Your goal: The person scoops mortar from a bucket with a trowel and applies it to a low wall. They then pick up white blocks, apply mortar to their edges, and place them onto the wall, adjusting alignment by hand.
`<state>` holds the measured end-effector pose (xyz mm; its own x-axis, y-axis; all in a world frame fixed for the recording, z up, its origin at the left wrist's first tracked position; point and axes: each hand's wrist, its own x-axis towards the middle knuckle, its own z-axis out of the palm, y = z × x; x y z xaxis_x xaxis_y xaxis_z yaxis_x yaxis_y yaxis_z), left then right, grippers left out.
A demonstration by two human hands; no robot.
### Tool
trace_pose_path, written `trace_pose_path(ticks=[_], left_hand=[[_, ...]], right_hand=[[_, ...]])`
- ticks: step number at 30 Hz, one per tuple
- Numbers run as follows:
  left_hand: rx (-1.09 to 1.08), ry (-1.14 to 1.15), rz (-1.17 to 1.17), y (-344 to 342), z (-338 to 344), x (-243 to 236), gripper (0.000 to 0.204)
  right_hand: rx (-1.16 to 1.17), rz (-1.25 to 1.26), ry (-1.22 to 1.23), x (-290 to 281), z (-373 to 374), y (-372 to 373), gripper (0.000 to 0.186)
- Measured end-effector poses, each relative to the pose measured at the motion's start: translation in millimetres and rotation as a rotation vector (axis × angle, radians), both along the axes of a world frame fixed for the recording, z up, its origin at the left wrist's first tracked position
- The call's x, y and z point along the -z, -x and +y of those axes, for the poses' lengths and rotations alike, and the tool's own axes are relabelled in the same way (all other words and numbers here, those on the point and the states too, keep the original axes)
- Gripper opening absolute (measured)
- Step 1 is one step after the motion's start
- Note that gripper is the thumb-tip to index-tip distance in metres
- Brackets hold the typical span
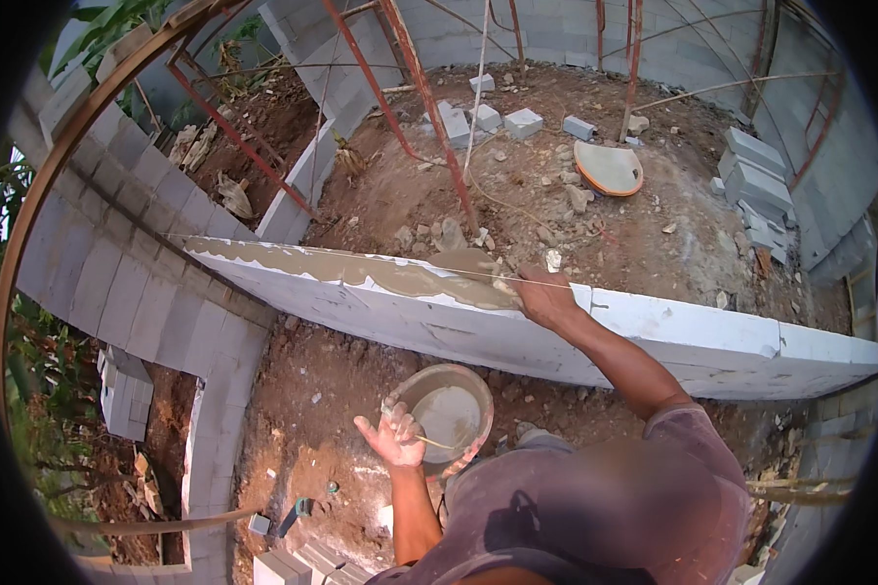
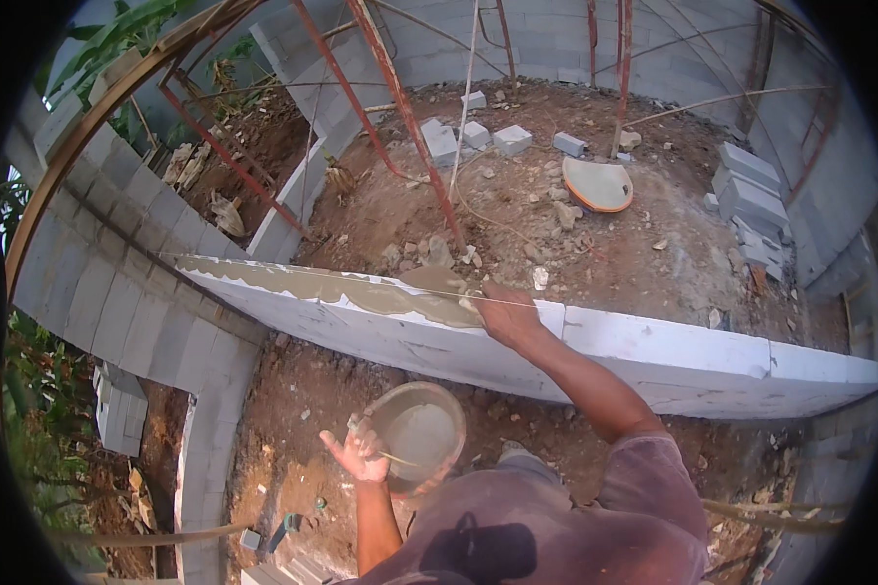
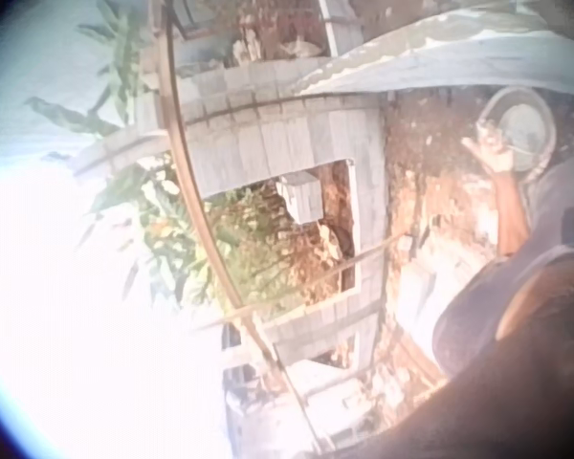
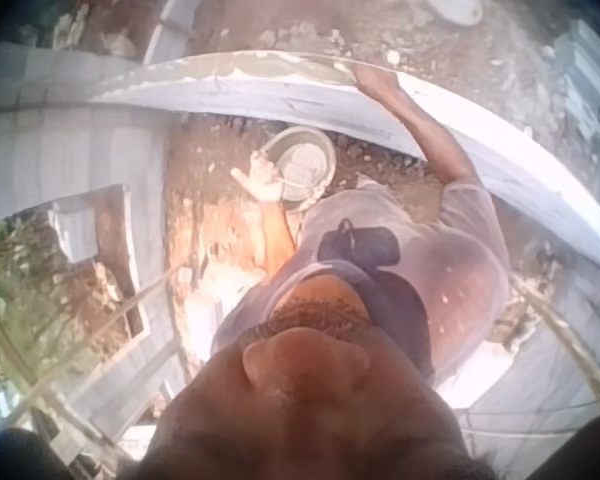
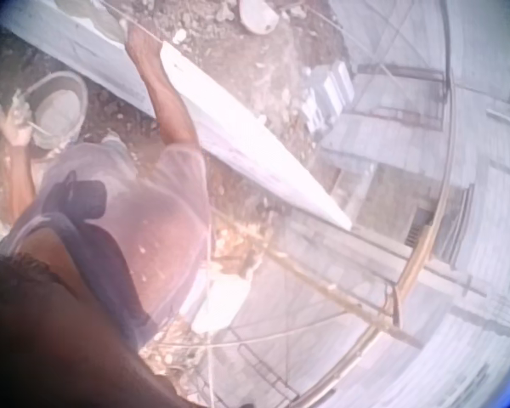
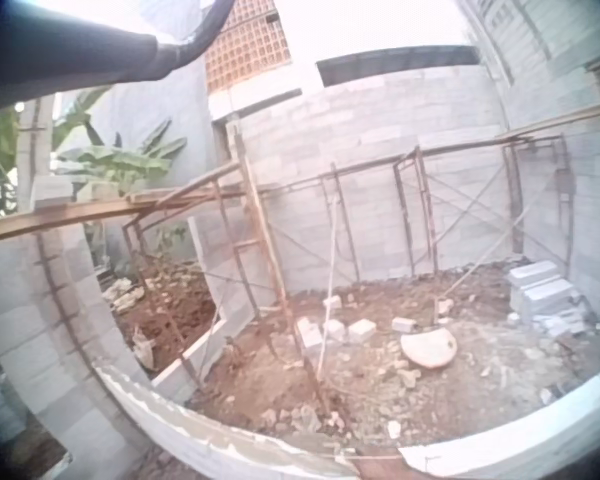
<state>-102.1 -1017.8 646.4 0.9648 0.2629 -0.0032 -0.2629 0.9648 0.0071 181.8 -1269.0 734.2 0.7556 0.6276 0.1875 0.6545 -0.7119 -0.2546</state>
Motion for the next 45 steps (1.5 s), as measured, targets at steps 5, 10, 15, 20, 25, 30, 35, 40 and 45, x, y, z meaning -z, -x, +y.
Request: trace_pose_path(ticks=[5, 10, 15, 20, 25, 30, 35, 40, 45], left_hand=[[-0.003, -0.027, -0.028, 4, -17, 7, 0.073], [-0.030, -0.026, -0.011, 7, -19, 5, 0.074], [0.101, -0.076, -0.032, -21, -45, -23, 0.072], [0.185, -0.182, -0.070, -24, -58, -54, 0.072], [0.213, -0.191, -0.096, -40, -62, -53, 0.075], [0.218, -0.142, -0.131, -37, -60, -54, 0.076], [0.191, -0.160, -0.069, -38, -72, -34, 0.079], [0.168, -0.199, 0.028, -43, -82, -14, 0.083], [0.163, -0.230, 0.089, -31, -84, 2, 0.071]], right_hand=[[-0.009, -0.197, -0.138, 23, 47, -24, 0.015], [-0.119, 0.031, -0.171, -13, 20, 27, 0.017], [-0.392, 0.225, 0.216, 59, -11, 102, 0.027], [-0.472, 0.444, 0.367, 141, 26, 138, 0.028], [-0.401, 0.951, -0.040, 127, -32, 89, 0.038], [-0.109, 1.246, -0.272, 52, -89, 75, 0.039], [0.017, 1.063, -0.393, 17, -140, 47, 0.042], [0.044, 0.573, -0.331, -1, -183, 16, 0.046], [0.240, 0.409, -0.042, -35, -204, 30, 0.042]])
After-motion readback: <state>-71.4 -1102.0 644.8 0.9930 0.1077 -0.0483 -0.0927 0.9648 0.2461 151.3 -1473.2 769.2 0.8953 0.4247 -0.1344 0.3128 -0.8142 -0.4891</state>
